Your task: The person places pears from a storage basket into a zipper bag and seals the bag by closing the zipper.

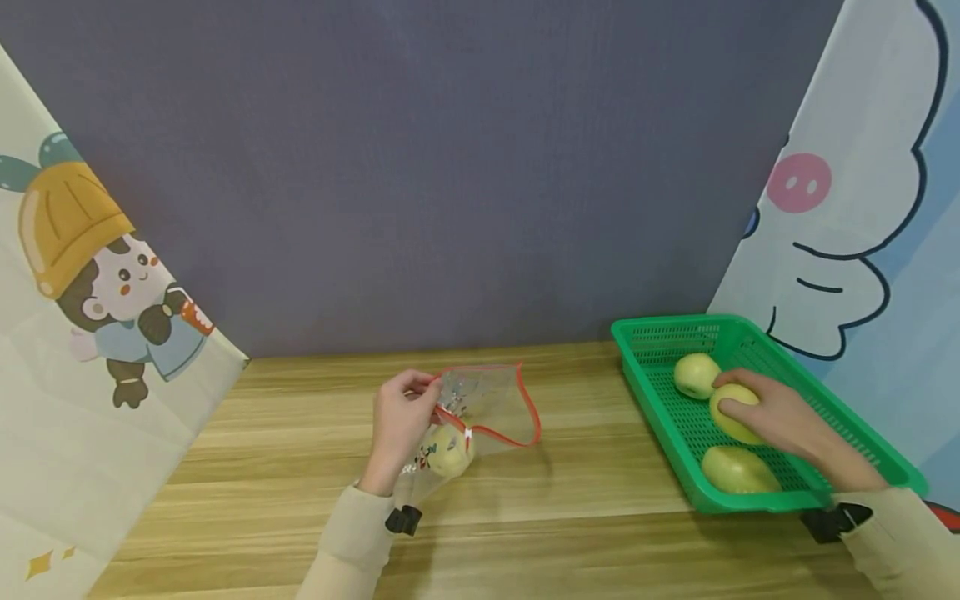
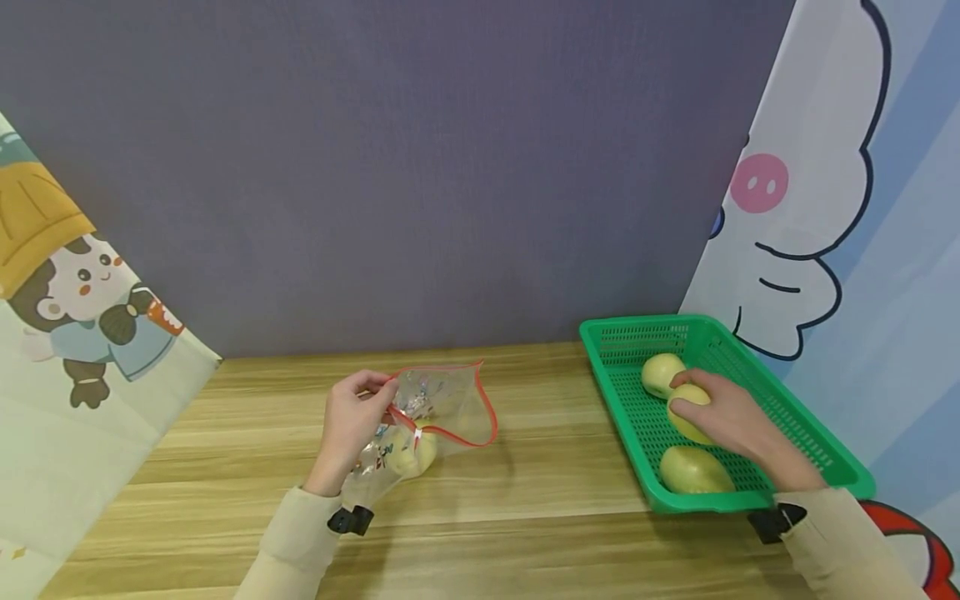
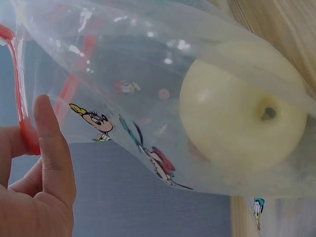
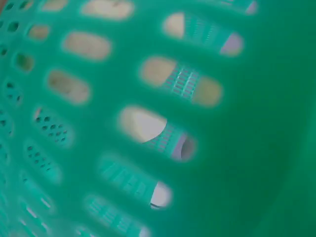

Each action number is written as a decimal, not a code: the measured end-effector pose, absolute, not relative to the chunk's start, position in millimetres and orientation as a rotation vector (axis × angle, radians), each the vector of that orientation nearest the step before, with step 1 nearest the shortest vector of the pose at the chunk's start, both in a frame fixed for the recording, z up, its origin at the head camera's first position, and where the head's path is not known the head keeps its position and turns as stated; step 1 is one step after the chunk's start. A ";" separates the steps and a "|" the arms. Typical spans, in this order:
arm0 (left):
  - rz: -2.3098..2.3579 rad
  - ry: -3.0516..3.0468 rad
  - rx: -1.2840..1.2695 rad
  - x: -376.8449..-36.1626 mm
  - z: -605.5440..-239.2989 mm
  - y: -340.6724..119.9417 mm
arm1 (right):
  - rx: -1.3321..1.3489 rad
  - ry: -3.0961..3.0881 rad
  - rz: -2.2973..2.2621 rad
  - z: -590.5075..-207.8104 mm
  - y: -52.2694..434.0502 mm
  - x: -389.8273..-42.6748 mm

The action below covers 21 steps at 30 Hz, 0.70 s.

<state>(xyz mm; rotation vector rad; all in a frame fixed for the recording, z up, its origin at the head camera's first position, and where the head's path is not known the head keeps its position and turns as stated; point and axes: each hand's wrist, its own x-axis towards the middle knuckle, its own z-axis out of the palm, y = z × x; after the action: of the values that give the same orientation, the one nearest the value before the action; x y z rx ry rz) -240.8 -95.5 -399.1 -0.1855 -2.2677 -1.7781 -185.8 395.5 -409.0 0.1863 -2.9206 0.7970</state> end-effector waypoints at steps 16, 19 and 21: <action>-1.773 -2.261 -0.178 -241.5 -402.3 -96.8 | 0.225 -2.870 0.784 -396.2 377.7 -180.4; -1.776 -2.257 -0.182 -241.8 -402.2 -97.1 | 0.225 -2.856 0.800 -392.4 373.7 -179.1; -1.781 -2.254 -0.181 -241.9 -402.5 -97.5 | 0.225 -2.850 0.799 -389.6 371.1 -178.2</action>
<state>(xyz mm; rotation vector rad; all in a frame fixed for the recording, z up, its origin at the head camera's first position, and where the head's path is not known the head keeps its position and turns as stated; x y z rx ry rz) -241.9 -97.5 -402.5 -0.1807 -2.2543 -1.7815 -178.2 371.1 -389.6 0.2252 -2.8498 0.7992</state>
